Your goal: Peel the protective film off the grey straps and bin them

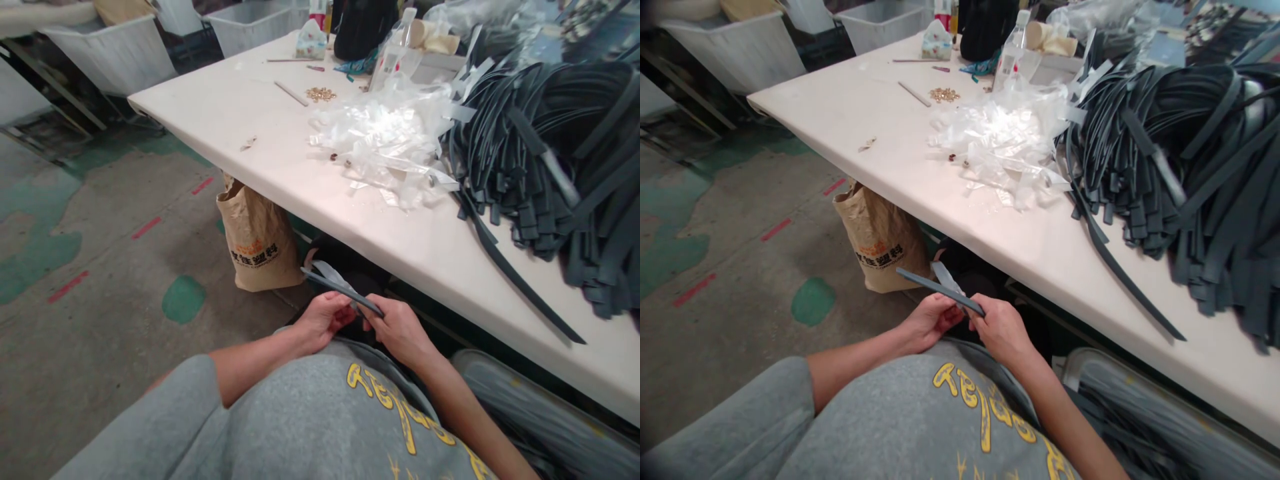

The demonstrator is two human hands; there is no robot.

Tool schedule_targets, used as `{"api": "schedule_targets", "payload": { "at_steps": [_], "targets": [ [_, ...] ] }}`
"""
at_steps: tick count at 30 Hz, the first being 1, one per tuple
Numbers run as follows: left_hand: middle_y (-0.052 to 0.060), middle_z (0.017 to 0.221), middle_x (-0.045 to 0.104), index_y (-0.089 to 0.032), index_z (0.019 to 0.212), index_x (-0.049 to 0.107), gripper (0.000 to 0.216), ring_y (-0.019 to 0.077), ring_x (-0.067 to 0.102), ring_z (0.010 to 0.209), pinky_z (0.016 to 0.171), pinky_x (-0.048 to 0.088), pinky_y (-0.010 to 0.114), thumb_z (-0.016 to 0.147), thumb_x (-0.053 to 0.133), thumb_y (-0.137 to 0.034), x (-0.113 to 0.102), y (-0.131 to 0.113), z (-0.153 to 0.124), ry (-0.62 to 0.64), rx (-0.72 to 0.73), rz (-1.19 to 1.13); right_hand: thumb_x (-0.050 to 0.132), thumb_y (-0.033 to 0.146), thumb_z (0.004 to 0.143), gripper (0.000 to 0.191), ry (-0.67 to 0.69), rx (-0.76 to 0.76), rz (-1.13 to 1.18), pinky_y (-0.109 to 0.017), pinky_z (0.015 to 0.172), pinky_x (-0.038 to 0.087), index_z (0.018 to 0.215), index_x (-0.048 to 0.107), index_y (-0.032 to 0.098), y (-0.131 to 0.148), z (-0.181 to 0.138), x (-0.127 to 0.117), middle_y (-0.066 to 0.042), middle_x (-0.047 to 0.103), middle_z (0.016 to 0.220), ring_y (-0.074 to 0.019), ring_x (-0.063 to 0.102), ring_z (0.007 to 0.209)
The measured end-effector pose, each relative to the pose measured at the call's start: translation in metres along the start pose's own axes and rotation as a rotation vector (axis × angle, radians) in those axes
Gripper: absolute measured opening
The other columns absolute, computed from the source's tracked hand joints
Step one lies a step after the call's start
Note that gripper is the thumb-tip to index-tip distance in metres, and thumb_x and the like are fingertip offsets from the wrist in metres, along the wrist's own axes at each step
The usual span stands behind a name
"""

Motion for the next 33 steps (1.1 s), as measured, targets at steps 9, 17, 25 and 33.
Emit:
{"api": "schedule_targets", "payload": {
  "at_steps": [9, 17, 25, 33],
  "targets": [
    [0.002, 0.068, 0.067, -0.012, 0.075, 0.066, 0.020, 0.0114, 0.063, 0.062, 0.066, 0.052, 0.024, 0.068, 0.083, -0.021, 0.007, 0.005, -0.002, 0.056, -0.087, 0.033, 0.043, 0.040, 0.094, 0.038, -0.024, 0.030, 0.023, -0.023, 0.049, 0.039, 0.063, 0.054, 0.020, 0.000, -0.014, -0.007, 0.001, 0.059, 0.055, -0.0120, 0.051, 0.046],
    [-0.001, 0.067, 0.067, -0.014, 0.076, 0.065, 0.009, 0.0081, 0.061, 0.057, 0.061, 0.053, 0.021, 0.077, 0.074, -0.017, -0.005, -0.026, 0.010, -0.149, 0.125, -0.088, 0.042, 0.048, 0.095, 0.042, 0.021, 0.114, 0.168, -0.023, 0.047, 0.039, 0.070, 0.058, 0.019, -0.005, -0.031, -0.011, -0.001, 0.062, 0.059, -0.0124, 0.054, 0.047],
    [0.002, 0.068, 0.068, -0.013, 0.075, 0.066, 0.007, 0.0104, 0.064, 0.061, 0.064, 0.055, 0.021, 0.074, 0.073, -0.010, 0.015, -0.002, 0.003, 0.069, -0.107, 0.093, 0.048, 0.027, 0.091, 0.024, -0.083, 0.040, 0.073, -0.023, 0.053, 0.039, 0.075, 0.064, 0.018, 0.000, -0.009, -0.006, 0.001, 0.063, 0.063, -0.0111, 0.055, 0.050],
    [-0.002, 0.056, 0.062, -0.013, 0.077, 0.064, 0.011, 0.0082, 0.058, 0.048, 0.056, 0.053, 0.022, 0.087, 0.062, -0.017, 0.008, -0.024, 0.006, -0.132, -0.149, 0.012, 0.053, 0.040, 0.091, 0.036, -0.412, 0.013, 0.488, -0.024, 0.049, 0.048, 0.118, 0.067, 0.020, -0.047, -0.053, -0.021, -0.009, 0.069, 0.115, -0.0110, 0.056, 0.056]
  ]
}}
Point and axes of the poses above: each hand's wrist, its own z-axis towards the middle knuckle, its own x-axis out of the palm, y = z × x, the point moved 3 cm from there along z, towards the middle knuckle
